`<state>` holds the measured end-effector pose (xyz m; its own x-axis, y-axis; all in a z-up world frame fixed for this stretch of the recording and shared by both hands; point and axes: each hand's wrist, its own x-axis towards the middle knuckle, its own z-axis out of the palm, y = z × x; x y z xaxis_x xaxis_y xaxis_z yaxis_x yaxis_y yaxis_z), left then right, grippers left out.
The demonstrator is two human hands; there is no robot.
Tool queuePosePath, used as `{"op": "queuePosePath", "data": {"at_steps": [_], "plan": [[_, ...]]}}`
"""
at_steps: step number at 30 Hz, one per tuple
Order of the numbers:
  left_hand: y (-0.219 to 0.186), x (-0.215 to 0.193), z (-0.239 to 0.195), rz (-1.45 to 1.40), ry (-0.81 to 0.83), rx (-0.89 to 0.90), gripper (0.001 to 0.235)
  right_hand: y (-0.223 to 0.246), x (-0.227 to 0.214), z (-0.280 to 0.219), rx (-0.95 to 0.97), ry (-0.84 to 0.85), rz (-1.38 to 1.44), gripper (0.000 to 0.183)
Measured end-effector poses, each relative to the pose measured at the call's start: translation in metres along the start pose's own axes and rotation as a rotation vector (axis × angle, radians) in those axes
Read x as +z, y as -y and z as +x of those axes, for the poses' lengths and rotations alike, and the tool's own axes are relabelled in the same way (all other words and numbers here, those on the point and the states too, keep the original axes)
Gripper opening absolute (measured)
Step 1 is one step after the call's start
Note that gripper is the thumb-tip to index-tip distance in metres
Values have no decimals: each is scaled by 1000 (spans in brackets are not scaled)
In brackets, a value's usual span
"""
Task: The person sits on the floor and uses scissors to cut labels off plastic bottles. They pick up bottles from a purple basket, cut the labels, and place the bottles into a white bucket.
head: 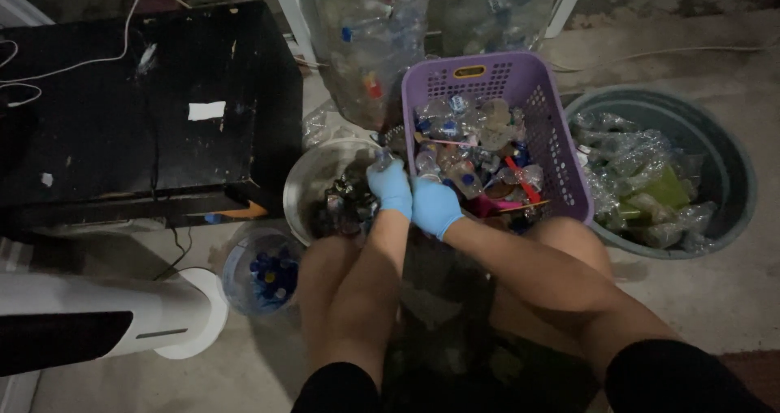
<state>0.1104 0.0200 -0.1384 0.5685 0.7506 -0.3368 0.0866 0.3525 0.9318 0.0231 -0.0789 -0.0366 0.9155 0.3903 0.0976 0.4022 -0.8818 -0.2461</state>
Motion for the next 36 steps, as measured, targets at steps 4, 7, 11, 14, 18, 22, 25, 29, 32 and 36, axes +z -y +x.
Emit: {"op": "queuePosePath", "data": {"at_steps": [4,7,11,14,18,22,25,29,32,36], "plan": [[18,16,14,-47,-99,10,28,-10,17,1,-42,-19,-27,20],[22,22,19,133,-28,54,25,-5,6,1,34,23,-25,24],[32,29,29,18,54,-76,36,3,-13,-2,149,125,86,29],[23,29,21,87,100,-105,38,5,-20,-5,98,129,81,23],[49,32,46,-86,78,-217,49,17,-51,-2,-46,199,-38,23],[37,37,39,-335,102,-434,80,9,-28,0,224,41,421,64],[21,27,27,-2,-6,-161,50,12,-26,-1,278,125,355,49],[1,16,13,-6,-2,26,25,-20,27,8,-193,75,-161,17],[-57,5,-13,-26,203,-107,61,-11,-8,12,-65,161,158,27],[-105,-9,-9,-391,667,-538,48,-21,-60,6,485,369,1476,15]]}}
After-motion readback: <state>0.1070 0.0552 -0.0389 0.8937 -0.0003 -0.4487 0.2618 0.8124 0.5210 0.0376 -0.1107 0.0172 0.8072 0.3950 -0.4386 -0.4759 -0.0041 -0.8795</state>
